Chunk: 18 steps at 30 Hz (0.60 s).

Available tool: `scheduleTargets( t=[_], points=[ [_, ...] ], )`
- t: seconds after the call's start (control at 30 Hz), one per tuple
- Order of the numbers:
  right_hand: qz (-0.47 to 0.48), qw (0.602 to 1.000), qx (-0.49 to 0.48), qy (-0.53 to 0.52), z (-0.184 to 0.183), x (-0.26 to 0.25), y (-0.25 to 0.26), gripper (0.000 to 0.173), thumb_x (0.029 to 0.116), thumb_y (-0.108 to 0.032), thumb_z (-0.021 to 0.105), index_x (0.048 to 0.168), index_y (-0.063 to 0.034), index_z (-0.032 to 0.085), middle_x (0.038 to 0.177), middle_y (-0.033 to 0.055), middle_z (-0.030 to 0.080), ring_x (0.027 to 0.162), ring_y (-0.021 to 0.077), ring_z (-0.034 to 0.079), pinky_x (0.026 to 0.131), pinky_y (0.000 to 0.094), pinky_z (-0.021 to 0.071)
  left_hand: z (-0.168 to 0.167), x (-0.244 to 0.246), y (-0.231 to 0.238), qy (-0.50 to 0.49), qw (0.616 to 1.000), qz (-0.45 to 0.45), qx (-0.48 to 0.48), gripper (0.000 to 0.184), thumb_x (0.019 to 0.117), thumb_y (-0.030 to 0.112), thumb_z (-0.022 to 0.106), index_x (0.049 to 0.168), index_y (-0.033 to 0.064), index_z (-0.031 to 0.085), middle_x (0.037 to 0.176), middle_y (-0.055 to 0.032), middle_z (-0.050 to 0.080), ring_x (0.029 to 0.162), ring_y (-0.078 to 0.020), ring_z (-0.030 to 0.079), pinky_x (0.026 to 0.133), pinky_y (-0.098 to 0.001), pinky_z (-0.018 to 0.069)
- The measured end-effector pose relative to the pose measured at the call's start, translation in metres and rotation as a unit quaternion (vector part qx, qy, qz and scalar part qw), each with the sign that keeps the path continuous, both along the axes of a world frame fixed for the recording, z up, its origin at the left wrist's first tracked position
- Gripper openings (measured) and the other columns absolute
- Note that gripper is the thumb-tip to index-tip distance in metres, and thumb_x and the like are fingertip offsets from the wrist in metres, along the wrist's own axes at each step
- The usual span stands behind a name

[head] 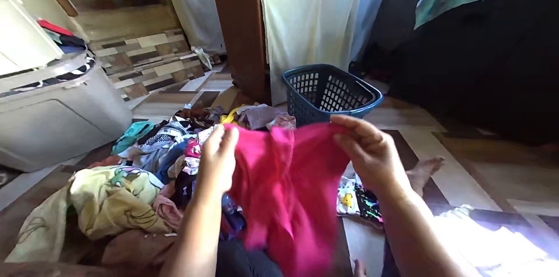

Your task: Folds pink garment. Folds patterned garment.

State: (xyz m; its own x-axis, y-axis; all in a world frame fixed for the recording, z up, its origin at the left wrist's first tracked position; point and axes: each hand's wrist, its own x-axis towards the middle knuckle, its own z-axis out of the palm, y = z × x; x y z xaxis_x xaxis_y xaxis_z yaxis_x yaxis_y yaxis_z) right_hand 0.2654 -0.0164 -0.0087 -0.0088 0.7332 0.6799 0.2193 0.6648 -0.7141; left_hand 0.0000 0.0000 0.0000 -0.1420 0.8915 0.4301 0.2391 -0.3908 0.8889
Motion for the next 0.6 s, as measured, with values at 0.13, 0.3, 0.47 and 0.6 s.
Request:
scheduleTargets(
  t=[0.13, 0.3, 0.47, 0.6],
  points=[
    [-0.056, 0.981, 0.177, -0.06, 0.026, -0.002, 0.005, 0.032, 0.0987, 0.001, 0.057, 0.129, 0.0109, 0.06, 0.122, 0.0087, 0.071, 0.107, 0.0016, 0.068, 0.096, 0.0203, 0.0562, 0.046, -0.011, 0.012, 0.065, 0.97, 0.078, 0.22, 0.014, 0.1075, 0.017, 0.045, 0.105, 0.0076, 0.056, 0.088, 0.0111, 0.059, 0.081, 0.0077, 0.061, 0.077, -0.0168, 0.054],
    [-0.091, 0.979, 0.146, -0.111, -0.045, -0.019, 0.012, 0.032, 0.0995, -0.006, 0.056, 0.129, 0.002, 0.065, 0.112, 0.0129, 0.073, 0.099, 0.015, 0.07, 0.089, 0.035, 0.058, 0.004, -0.015, 0.014, 0.169, 0.935, 0.175, 0.257, 0.025, 0.1054, 0.017, 0.055, 0.101, -0.0066, 0.06, 0.078, -0.0054, 0.062, 0.069, -0.0028, 0.06, 0.068, -0.0228, 0.0531],
    [-0.051, 0.971, -0.081, -0.217, -0.183, -0.036, -0.018, 0.033, 0.0941, -0.003, 0.058, 0.123, 0.0038, 0.07, 0.111, 0.0184, 0.075, 0.101, 0.0346, 0.074, 0.092, 0.057, 0.0563, -0.124, -0.023, -0.002, 0.246, 0.955, 0.163, -0.013, 0.026, 0.0998, 0.012, 0.059, 0.098, -0.0118, 0.068, 0.082, -0.0228, 0.069, 0.078, -0.033, 0.07, 0.076, -0.0505, 0.0561],
    [0.041, 0.917, -0.289, -0.272, -0.232, -0.042, -0.046, 0.035, 0.0957, -0.003, 0.06, 0.13, 0.0048, 0.066, 0.117, 0.0229, 0.072, 0.107, 0.0397, 0.071, 0.096, 0.0595, 0.0538, -0.192, -0.037, -0.022, 0.217, 0.954, 0.072, -0.196, 0.027, 0.1026, 0.013, 0.056, 0.111, -0.0109, 0.067, 0.097, -0.0244, 0.07, 0.094, -0.0342, 0.069, 0.089, -0.052, 0.0537]
  ],
)
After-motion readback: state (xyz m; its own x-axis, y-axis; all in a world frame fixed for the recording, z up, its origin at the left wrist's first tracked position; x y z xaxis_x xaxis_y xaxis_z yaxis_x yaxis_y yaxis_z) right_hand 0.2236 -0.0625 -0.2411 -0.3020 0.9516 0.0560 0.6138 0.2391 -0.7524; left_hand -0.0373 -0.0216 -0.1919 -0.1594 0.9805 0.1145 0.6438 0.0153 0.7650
